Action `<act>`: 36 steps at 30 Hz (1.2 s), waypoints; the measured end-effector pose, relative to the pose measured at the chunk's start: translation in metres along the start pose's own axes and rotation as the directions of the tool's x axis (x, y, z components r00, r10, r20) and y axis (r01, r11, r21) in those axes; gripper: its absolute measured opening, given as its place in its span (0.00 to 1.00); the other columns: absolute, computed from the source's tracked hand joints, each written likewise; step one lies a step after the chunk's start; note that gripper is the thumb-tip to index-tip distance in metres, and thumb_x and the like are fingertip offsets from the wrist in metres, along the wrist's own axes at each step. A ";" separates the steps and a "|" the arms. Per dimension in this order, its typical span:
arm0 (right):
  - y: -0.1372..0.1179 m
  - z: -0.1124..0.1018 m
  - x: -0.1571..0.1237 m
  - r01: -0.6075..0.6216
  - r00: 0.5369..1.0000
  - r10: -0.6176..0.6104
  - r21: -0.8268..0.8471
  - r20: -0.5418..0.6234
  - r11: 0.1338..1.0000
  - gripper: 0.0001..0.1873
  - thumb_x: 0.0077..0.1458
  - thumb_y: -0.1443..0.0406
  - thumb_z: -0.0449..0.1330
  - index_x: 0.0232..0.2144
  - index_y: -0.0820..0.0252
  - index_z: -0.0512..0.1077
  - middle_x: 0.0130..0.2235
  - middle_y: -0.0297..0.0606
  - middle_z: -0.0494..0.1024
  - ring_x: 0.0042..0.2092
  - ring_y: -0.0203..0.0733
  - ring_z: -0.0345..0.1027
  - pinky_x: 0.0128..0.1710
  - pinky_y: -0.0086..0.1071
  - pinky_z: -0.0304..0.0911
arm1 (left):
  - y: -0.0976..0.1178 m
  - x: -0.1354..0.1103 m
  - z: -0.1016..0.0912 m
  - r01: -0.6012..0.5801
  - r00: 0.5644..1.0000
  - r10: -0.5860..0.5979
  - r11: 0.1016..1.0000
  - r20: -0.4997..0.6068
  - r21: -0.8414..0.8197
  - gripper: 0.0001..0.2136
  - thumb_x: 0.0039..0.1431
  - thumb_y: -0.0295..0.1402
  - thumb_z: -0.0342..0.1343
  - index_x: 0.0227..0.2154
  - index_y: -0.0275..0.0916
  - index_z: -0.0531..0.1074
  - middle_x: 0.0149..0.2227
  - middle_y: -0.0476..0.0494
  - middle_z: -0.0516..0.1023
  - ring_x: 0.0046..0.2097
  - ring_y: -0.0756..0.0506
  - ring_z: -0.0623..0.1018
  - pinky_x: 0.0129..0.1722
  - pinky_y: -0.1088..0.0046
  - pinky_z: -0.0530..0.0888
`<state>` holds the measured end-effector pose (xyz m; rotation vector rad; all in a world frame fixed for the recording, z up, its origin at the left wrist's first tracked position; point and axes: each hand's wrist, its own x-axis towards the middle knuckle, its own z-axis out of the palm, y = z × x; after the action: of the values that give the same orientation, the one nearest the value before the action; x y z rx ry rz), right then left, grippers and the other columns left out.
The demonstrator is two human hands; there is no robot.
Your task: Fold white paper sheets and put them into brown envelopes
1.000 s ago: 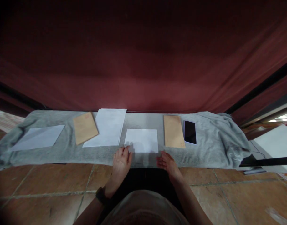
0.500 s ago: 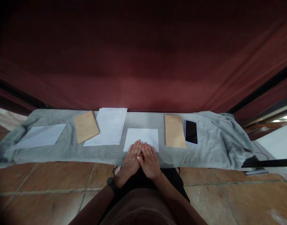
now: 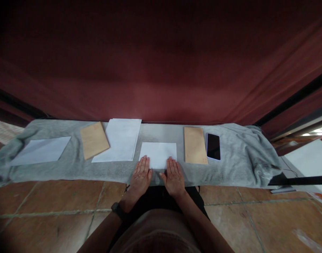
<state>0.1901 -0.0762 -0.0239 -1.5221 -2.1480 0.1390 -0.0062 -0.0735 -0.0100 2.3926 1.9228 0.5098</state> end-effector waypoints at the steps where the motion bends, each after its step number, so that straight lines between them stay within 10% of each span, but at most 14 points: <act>1: 0.002 0.000 -0.001 -0.006 1.000 0.006 -0.001 -0.010 1.000 0.39 0.70 0.54 0.50 0.73 0.59 0.39 0.71 0.50 0.53 0.70 0.57 0.52 0.68 0.54 0.52 | -0.002 -0.001 0.000 0.021 1.000 -0.021 1.000 -0.008 0.005 0.29 0.69 0.31 0.42 0.71 0.30 0.47 0.71 0.30 0.54 0.72 0.39 0.53 0.69 0.52 0.57; 22: 0.024 -0.006 -0.016 -0.108 0.993 0.091 -0.268 -0.075 0.957 0.35 0.72 0.53 0.42 0.70 0.74 0.49 0.69 0.58 0.58 0.69 0.55 0.53 0.67 0.49 0.51 | -0.005 -0.012 -0.009 0.209 0.976 -0.198 0.968 -0.090 0.139 0.27 0.71 0.36 0.43 0.65 0.20 0.59 0.67 0.19 0.60 0.70 0.31 0.59 0.67 0.49 0.62; 36: -0.018 0.014 0.048 0.092 0.992 -0.092 0.007 0.091 0.996 0.28 0.73 0.61 0.39 0.68 0.69 0.56 0.69 0.48 0.60 0.71 0.45 0.50 0.70 0.46 0.49 | 0.014 0.043 0.007 -0.169 0.972 0.156 0.984 0.178 0.063 0.27 0.69 0.27 0.38 0.69 0.28 0.53 0.71 0.32 0.55 0.73 0.41 0.52 0.70 0.58 0.56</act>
<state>0.1560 -0.0363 -0.0133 -1.4376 -2.2842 0.1839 0.0170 -0.0349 -0.0032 2.5614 1.7164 0.2272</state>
